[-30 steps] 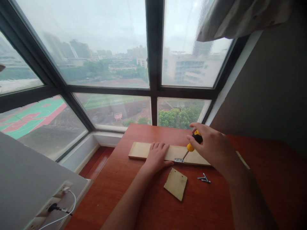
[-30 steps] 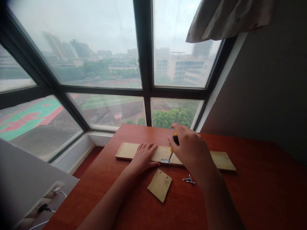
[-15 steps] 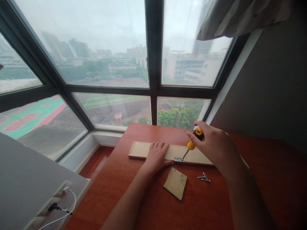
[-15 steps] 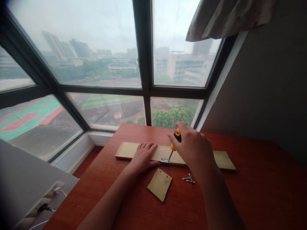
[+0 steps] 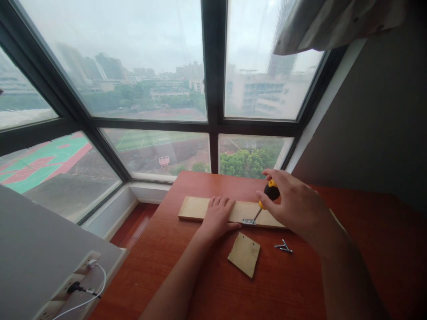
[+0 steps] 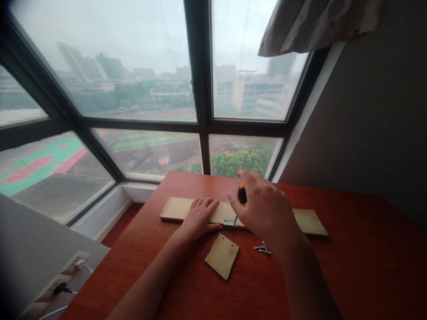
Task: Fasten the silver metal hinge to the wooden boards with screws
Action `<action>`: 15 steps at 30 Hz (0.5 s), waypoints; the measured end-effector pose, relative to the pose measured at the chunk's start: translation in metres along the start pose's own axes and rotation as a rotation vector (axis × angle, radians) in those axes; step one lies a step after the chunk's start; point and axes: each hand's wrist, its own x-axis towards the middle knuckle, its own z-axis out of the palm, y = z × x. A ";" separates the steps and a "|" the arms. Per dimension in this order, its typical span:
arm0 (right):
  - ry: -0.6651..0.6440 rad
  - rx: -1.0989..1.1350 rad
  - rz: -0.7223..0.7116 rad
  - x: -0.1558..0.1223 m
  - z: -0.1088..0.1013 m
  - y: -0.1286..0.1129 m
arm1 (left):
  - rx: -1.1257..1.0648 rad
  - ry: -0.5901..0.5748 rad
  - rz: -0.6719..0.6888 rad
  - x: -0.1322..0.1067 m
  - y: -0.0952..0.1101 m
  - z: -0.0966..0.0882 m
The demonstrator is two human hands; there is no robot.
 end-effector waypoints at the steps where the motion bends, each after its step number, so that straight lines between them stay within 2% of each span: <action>1: 0.020 -0.039 0.031 0.001 0.002 0.001 | -0.001 0.000 0.001 0.000 0.000 0.000; 4: 0.043 -0.051 0.050 0.004 0.006 0.003 | -0.002 0.003 0.005 0.000 0.000 0.000; 11: -0.008 0.253 -0.114 0.002 0.002 0.002 | 0.006 0.008 0.006 0.000 0.000 0.001; 13: -0.002 0.205 -0.097 0.002 0.002 0.001 | 0.002 0.001 -0.001 0.000 0.000 0.000; 15: 0.032 0.088 -0.013 0.002 0.003 0.000 | -0.004 -0.006 -0.007 -0.001 0.000 0.000</action>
